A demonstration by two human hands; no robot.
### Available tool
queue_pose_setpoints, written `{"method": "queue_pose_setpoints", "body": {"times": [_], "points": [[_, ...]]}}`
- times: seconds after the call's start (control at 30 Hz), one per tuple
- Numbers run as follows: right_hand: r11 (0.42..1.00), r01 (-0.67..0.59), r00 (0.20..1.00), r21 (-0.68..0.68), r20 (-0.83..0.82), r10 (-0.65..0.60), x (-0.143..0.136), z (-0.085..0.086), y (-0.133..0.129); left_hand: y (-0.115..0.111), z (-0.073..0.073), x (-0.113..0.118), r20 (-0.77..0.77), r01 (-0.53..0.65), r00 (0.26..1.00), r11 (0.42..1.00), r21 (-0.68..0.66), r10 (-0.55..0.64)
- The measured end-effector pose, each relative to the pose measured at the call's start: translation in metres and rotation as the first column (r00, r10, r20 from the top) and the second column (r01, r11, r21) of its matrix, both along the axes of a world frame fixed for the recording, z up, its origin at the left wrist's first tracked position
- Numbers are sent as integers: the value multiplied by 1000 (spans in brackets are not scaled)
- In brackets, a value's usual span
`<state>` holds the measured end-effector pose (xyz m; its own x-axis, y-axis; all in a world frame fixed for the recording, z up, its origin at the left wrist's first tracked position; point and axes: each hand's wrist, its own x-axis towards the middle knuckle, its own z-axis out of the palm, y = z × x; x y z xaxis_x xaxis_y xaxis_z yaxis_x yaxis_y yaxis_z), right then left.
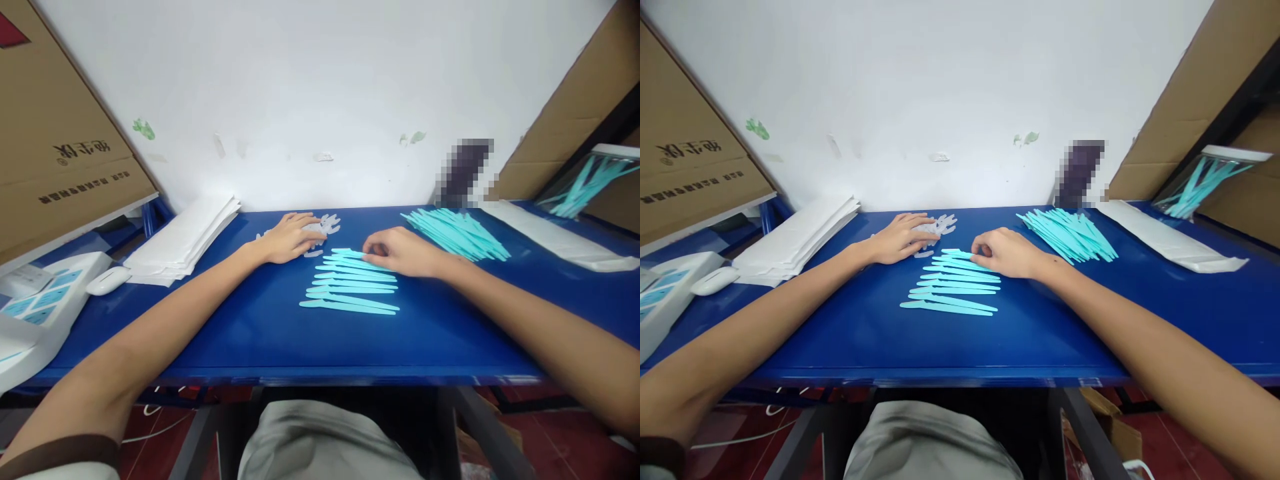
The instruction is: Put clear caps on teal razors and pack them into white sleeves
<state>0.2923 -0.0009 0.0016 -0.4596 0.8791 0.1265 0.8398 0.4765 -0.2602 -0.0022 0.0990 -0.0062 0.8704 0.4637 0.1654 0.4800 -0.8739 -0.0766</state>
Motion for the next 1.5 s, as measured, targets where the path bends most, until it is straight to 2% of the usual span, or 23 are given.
{"method": "queue_pose_setpoints", "body": {"times": [0.1,0.27,0.53,0.63,0.73,0.87,1.07,1.17,1.27,1.5], "points": [[1000,-20,1000,-15,-21,19,-5,-4,0,2,-1,-1,15,12,1000,999,46,-12],[996,-49,999,72,-15,50,0,-8,3,2,0,0,-2,53,999,993,104,-53],[993,-87,995,74,-38,90,6,-10,9,1,6,10,-27,53,998,995,84,-51],[985,-102,993,139,66,93,9,-9,11,0,8,15,-28,65,998,996,63,-63],[971,-95,966,218,255,37,14,-5,11,-3,11,16,-21,64,998,996,56,-63],[975,-37,914,217,402,-55,16,1,9,-11,16,11,61,48,997,997,57,-51],[986,-7,873,169,481,-77,8,6,5,-36,10,2,155,5,988,995,99,-20],[990,-12,846,142,529,-65,3,8,5,-43,7,-1,104,-37,994,986,164,20],[991,5,823,133,563,-79,0,9,5,-45,10,-1,19,2,1000,982,188,-5],[973,25,845,231,515,-145,5,6,9,-48,15,1,-25,12,1000,976,216,-7]]}}
